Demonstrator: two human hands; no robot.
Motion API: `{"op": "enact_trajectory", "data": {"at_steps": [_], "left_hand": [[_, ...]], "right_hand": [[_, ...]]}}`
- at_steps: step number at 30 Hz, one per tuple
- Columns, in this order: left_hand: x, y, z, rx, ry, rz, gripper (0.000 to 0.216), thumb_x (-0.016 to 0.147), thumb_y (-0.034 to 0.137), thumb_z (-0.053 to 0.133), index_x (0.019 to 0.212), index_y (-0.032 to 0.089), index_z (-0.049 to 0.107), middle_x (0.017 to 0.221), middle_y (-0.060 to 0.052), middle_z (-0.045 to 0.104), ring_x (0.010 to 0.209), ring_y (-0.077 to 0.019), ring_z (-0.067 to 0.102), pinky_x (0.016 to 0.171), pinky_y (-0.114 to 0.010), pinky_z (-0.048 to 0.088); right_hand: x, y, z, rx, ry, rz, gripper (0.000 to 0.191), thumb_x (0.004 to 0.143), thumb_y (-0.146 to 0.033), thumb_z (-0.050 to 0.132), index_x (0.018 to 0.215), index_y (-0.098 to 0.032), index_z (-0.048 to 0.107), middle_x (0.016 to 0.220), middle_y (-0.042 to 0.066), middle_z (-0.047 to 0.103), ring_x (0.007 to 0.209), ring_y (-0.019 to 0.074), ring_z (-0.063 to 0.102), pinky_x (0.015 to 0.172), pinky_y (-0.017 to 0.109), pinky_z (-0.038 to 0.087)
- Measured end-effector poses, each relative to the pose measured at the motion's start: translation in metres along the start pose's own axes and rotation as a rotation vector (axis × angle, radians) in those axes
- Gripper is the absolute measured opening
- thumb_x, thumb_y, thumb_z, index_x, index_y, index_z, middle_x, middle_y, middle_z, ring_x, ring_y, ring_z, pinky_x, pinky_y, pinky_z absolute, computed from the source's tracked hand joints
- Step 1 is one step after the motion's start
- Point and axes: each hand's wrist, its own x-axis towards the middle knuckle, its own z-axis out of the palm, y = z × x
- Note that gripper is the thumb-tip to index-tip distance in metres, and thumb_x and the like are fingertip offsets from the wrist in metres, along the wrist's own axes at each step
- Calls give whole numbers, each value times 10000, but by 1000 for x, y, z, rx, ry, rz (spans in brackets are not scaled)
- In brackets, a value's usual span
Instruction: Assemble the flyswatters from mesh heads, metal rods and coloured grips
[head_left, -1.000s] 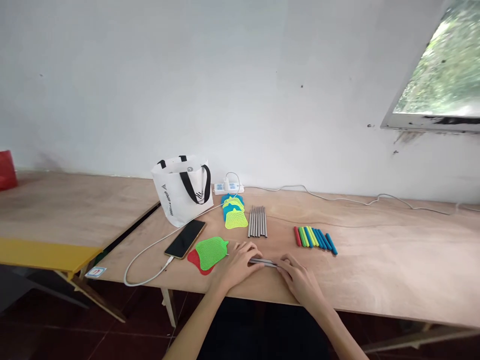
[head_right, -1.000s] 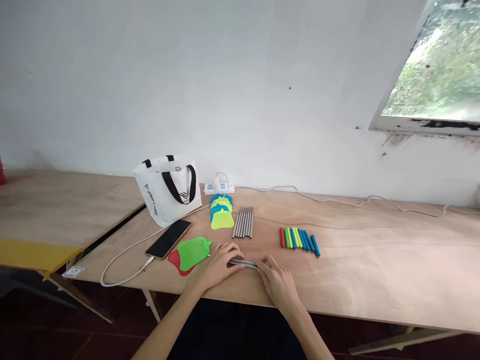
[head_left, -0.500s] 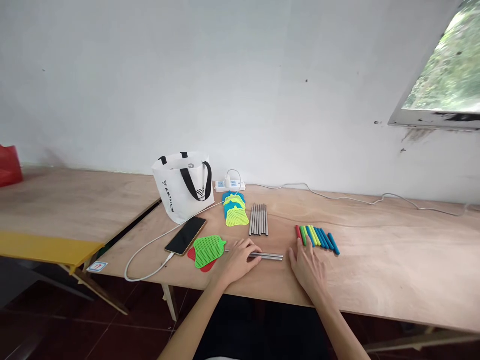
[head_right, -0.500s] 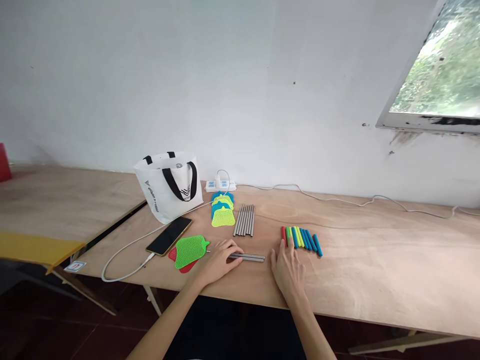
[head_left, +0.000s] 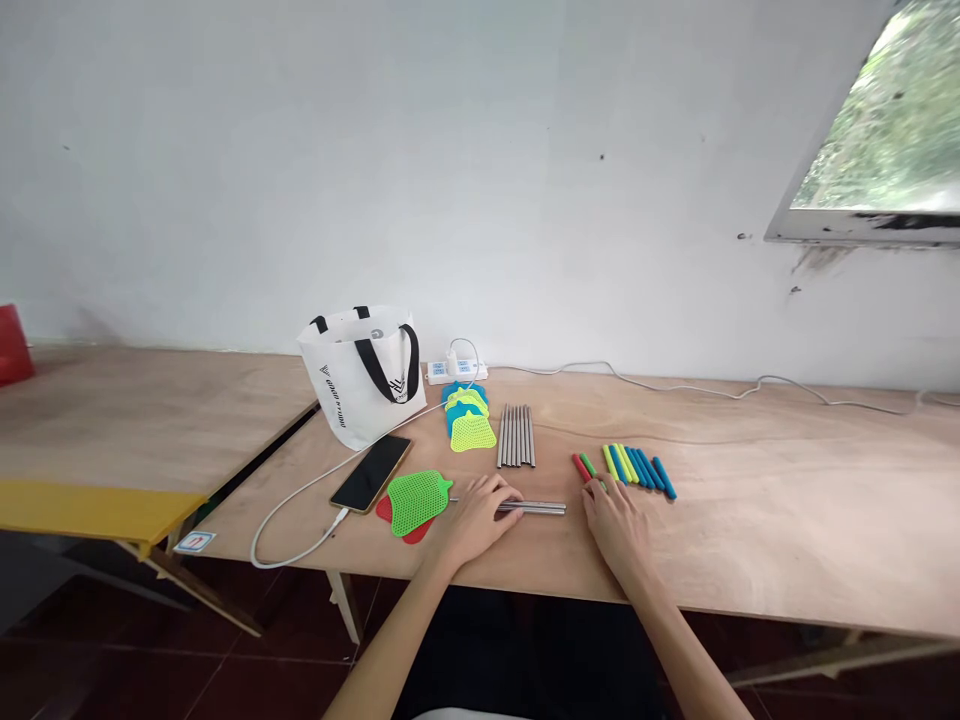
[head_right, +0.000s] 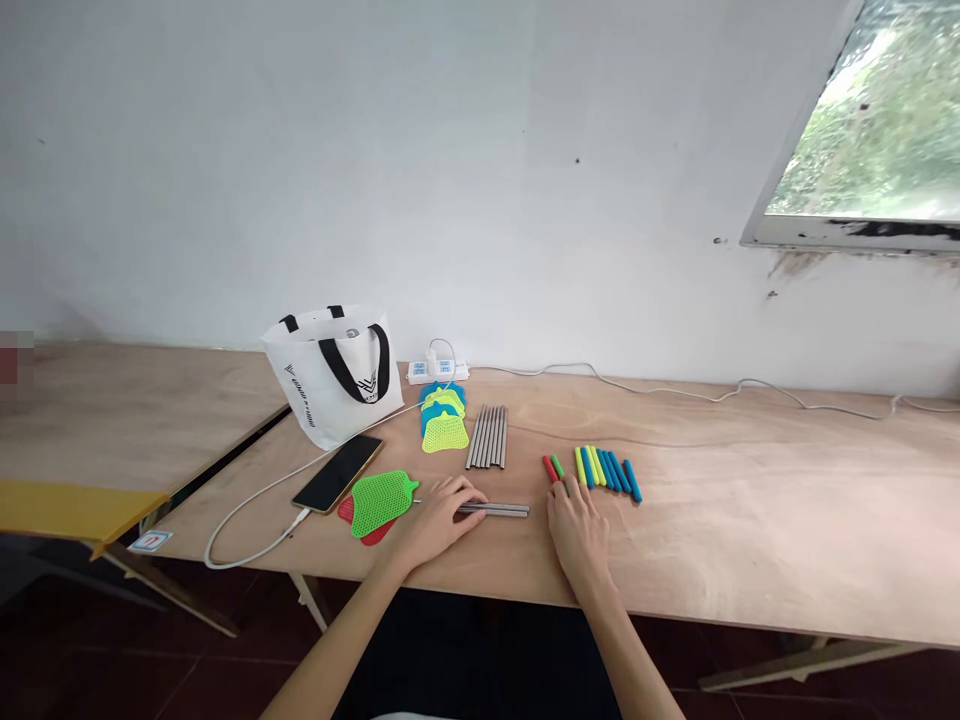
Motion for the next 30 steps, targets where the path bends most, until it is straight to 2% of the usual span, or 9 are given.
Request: {"op": "enact_trajectory", "data": {"at_steps": [3, 6, 9, 12, 18, 23, 27, 30], "left_hand": [[0, 0, -1, 15, -2, 15, 189, 982, 351, 562, 1118, 297, 681, 1104, -14, 632, 1067, -227, 583, 963, -369, 437], [0, 0, -1, 20, 2, 19, 184, 969, 302, 566, 1112, 302, 682, 1092, -9, 633, 1061, -221, 586, 978, -368, 430], [0, 0, -1, 13, 6, 12, 187, 983, 308, 547, 1110, 294, 683, 1094, -14, 637, 1055, -221, 587, 969, -370, 431], [0, 1, -1, 3, 4, 3, 186, 995, 331, 537, 1104, 287, 682, 1102, -15, 638, 1061, -223, 584, 960, -370, 435], [0, 0, 0, -1, 11, 2, 188, 1004, 370, 540, 1107, 291, 676, 1103, -12, 633, 1068, -226, 579, 942, -365, 441], [0, -2, 1, 0, 3, -1, 183, 1008, 379, 541, 1106, 296, 671, 1102, -7, 630, 1070, -224, 577, 948, -363, 440], [0, -2, 2, 1, 2, 5, 187, 1010, 383, 535, 1109, 296, 668, 1105, -5, 628, 1072, -221, 580, 947, -359, 446], [-1, -1, 2, 8, 10, -2, 188, 1008, 394, 534, 1099, 302, 670, 1099, 0, 631, 1075, -224, 582, 942, -361, 454]], "right_hand": [[3, 4, 0, -31, -13, 73, 329, 1027, -330, 375, 1170, -207, 645, 1204, 131, 608, 850, 208, 636, 583, 294, 424], [6, 10, -2, -37, -11, 97, 340, 1016, -341, 392, 1225, -209, 626, 1138, 126, 625, 767, 199, 630, 563, 298, 402], [5, 16, -4, 31, -25, 46, 343, 1024, -311, 363, 1213, -228, 636, 1129, 97, 663, 782, 200, 645, 597, 298, 413], [3, 17, -5, 169, -76, -67, 361, 1031, -325, 355, 1264, -252, 620, 1138, 61, 701, 867, 216, 673, 656, 299, 446], [0, 16, -6, 293, -99, -194, 400, 1026, -290, 327, 1269, -274, 643, 1285, 41, 685, 1060, 223, 666, 787, 302, 487], [0, 15, -6, 305, -68, -197, 409, 1018, -254, 319, 1287, -277, 625, 1296, 33, 669, 1027, 207, 666, 767, 298, 478], [-1, 14, -1, 261, -16, -170, 324, 1014, -402, 404, 1166, -260, 652, 1118, 51, 684, 895, 213, 664, 682, 297, 447], [-2, 16, 1, 252, 38, -134, 272, 992, -376, 418, 1081, -246, 640, 1034, 51, 654, 817, 202, 641, 617, 289, 405]]}}
